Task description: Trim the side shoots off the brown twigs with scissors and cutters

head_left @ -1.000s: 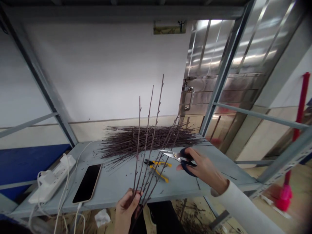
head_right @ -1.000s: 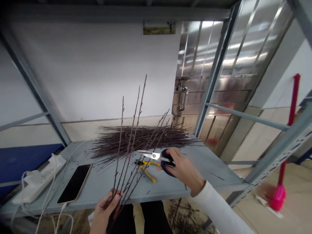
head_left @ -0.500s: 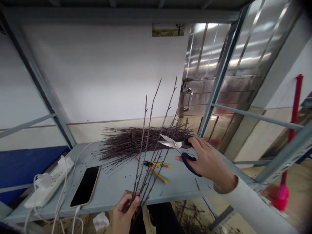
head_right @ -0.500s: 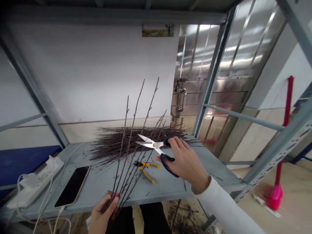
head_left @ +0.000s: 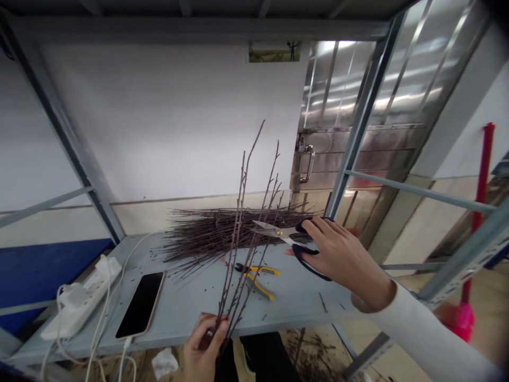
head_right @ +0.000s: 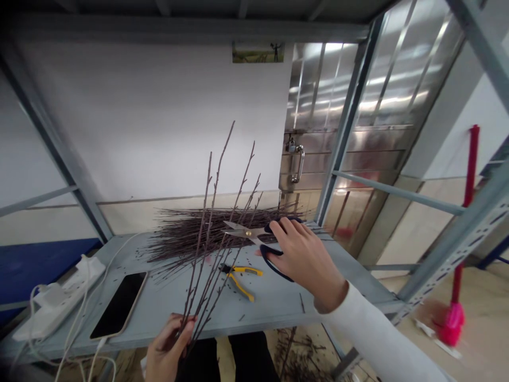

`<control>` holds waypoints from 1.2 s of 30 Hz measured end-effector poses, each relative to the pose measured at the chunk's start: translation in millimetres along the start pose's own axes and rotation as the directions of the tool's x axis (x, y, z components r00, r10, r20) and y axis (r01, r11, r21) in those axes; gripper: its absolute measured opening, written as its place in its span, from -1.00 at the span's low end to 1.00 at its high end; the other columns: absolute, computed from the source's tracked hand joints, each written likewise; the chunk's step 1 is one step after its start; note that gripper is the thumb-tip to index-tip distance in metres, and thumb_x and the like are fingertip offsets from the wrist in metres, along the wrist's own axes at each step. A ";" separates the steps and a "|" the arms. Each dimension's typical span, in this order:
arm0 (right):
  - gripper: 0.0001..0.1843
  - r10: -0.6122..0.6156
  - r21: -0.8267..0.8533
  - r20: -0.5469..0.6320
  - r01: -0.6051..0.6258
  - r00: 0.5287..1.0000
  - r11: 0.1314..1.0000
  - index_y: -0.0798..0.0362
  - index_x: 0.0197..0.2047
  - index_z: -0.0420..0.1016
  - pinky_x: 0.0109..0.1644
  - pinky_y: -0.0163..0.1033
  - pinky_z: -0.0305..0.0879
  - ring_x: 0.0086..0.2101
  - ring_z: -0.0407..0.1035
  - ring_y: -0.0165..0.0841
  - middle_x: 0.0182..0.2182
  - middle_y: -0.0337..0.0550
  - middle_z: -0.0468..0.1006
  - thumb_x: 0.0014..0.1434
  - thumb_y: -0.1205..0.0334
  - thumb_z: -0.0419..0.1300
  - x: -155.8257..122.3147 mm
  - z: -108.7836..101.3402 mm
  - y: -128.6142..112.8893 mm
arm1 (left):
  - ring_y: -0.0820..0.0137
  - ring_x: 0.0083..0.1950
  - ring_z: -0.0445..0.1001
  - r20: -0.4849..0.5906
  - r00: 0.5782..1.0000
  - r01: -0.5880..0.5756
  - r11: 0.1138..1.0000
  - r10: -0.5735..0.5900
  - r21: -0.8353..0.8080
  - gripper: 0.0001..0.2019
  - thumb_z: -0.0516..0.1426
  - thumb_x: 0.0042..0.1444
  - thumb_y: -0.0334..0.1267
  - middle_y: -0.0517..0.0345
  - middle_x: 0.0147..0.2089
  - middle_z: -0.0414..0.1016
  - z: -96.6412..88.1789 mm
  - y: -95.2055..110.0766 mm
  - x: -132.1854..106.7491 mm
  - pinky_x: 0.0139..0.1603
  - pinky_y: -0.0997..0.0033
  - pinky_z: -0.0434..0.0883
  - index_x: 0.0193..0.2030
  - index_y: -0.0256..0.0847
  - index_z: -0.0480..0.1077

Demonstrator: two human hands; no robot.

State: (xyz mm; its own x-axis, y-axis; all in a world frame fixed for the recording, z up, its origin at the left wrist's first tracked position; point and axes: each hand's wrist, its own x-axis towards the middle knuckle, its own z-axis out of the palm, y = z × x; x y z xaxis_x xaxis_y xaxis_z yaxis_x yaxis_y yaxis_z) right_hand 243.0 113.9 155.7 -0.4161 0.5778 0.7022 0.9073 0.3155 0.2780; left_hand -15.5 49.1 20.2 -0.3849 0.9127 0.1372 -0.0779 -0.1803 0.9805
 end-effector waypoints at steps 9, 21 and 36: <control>-0.84 0.010 0.017 0.004 -0.010 1.000 1.000 0.00 -0.28 0.34 -0.38 -0.20 0.20 -0.42 0.45 -0.22 -0.47 -0.16 0.53 0.12 0.14 0.22 -2.1 -2.5 1.5 | 0.49 -0.57 0.19 0.010 1.000 0.004 1.000 -0.004 0.014 -0.66 0.34 -0.25 0.05 0.15 -0.49 0.41 -2.4 -6.4 0.0 -0.65 0.53 0.12 -0.55 -0.22 0.55; -0.65 0.247 0.026 -0.005 -0.247 0.969 0.969 -0.03 -0.45 0.30 -0.59 -0.29 -0.12 -0.66 0.37 -0.29 -0.68 -0.23 0.46 0.22 -0.08 0.00 -15.1 9.7 -0.4 | 0.57 -0.61 0.20 0.006 0.989 0.150 0.985 -0.150 -0.085 -0.64 0.37 -0.29 0.03 0.23 -0.54 0.38 -2.3 -10.7 -0.3 -0.66 0.61 0.17 -0.54 -0.26 0.53; -0.64 0.473 0.718 0.500 -0.653 0.725 0.241 -0.01 -0.54 0.31 -0.45 -0.32 0.31 -0.52 0.42 -0.31 -0.55 -0.17 0.56 -0.03 -0.10 0.25 -53.0 31.4 -68.1 | 0.47 -0.57 0.48 -0.052 0.907 0.375 0.857 -0.418 -0.352 -0.59 0.44 -0.47 -0.06 0.17 -0.51 0.59 0.3 -22.2 4.4 -0.63 0.64 0.35 -0.45 -0.25 0.56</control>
State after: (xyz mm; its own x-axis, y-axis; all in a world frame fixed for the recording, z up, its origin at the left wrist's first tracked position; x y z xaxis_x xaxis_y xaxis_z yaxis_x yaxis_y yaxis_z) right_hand 201.3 85.4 79.0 0.0974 0.9449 0.3125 0.4466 0.2391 -0.8622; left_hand -15.2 57.2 -0.9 -0.3643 0.8840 -0.2930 -0.5351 0.0588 0.8428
